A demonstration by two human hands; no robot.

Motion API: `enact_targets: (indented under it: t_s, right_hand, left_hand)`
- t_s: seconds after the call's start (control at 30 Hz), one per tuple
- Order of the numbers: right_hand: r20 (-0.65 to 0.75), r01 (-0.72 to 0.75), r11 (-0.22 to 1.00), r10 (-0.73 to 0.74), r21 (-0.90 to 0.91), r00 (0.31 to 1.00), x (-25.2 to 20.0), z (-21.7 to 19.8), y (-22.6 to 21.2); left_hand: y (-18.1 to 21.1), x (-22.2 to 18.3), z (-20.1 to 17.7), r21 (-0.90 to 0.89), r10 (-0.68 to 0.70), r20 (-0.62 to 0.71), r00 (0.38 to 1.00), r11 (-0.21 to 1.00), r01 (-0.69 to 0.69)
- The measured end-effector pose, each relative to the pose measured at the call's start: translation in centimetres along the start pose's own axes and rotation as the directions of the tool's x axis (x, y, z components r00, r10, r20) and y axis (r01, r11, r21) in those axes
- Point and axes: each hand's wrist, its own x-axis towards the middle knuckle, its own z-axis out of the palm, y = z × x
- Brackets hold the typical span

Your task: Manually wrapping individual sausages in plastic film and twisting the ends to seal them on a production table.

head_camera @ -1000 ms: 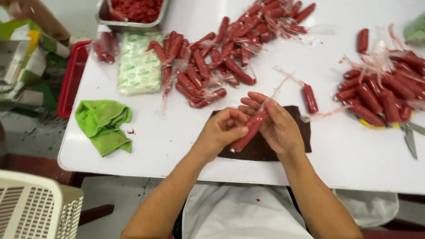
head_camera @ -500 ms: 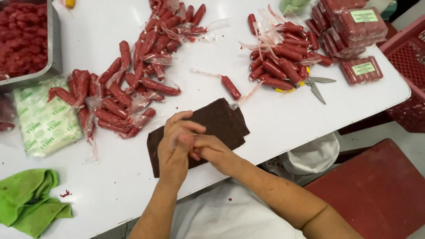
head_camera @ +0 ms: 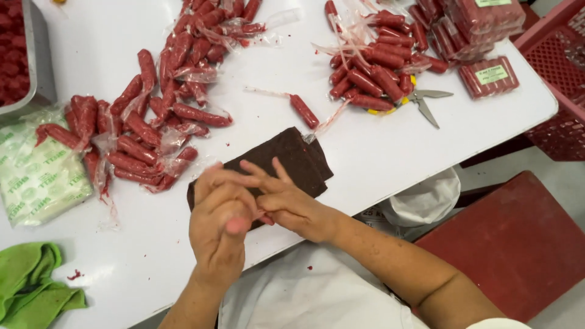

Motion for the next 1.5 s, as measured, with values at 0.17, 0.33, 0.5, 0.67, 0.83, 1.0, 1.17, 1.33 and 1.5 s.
enact_targets:
  t_s: [0.17,0.33,0.5,0.67,0.83,1.0,1.17,1.33,1.5]
  right_hand:
    - [0.081,0.182,0.899,-0.164,-0.399,0.983,0.1,-0.4,-0.2]
    - [0.269,0.412,0.597,-0.317,-0.688,0.909,-1.4,4.1,2.6]
    - [0.546,0.494,0.586,-0.103,-0.642,0.831,-2.9,7.1,4.1]
    - [0.715,0.173,0.97,0.001,-0.169,0.699,-0.3,1.6,-2.0]
    - [0.543,-0.276,0.894,0.045,0.352,0.838,-1.3,0.8,-2.0]
    - [-0.066,-0.233,0.339,0.68,0.911,0.731,-4.5,5.3,2.7]
    - [-0.358,-0.131,0.623,0.594,0.771,0.721,-1.7,6.9,3.0]
    - [-0.202,0.001,0.369,0.508,0.929,0.838,-1.6,2.8,-1.5]
    - [0.272,-0.196,0.806,0.045,0.558,0.961,-2.3,1.6,0.6]
  left_hand:
    - [-0.1,-6.6,-3.6,-0.024,-0.092,0.061,0.994,0.995,0.093]
    - [-4.8,-17.6,-1.8,-0.657,-0.845,0.373,0.383,0.052,0.752]
    - [-5.3,-22.1,1.8,-0.693,-0.796,0.572,0.195,-0.342,0.635]
    - [-1.6,-17.1,-2.9,0.124,-0.571,0.388,0.723,0.81,0.573]
    - [-3.1,-13.7,-2.3,0.467,0.115,0.3,0.947,0.848,-0.251]
    - [-6.6,-16.9,6.0,-0.83,-0.794,0.016,0.608,0.328,0.451]
    - [-6.8,-16.0,8.6,-0.926,-0.752,0.293,0.591,-0.07,0.372]
    - [-9.3,-14.9,6.3,-0.939,-0.67,0.237,0.703,0.028,0.343]
    - [-5.6,-11.5,2.8,-0.91,-0.426,0.195,0.883,0.258,0.325]
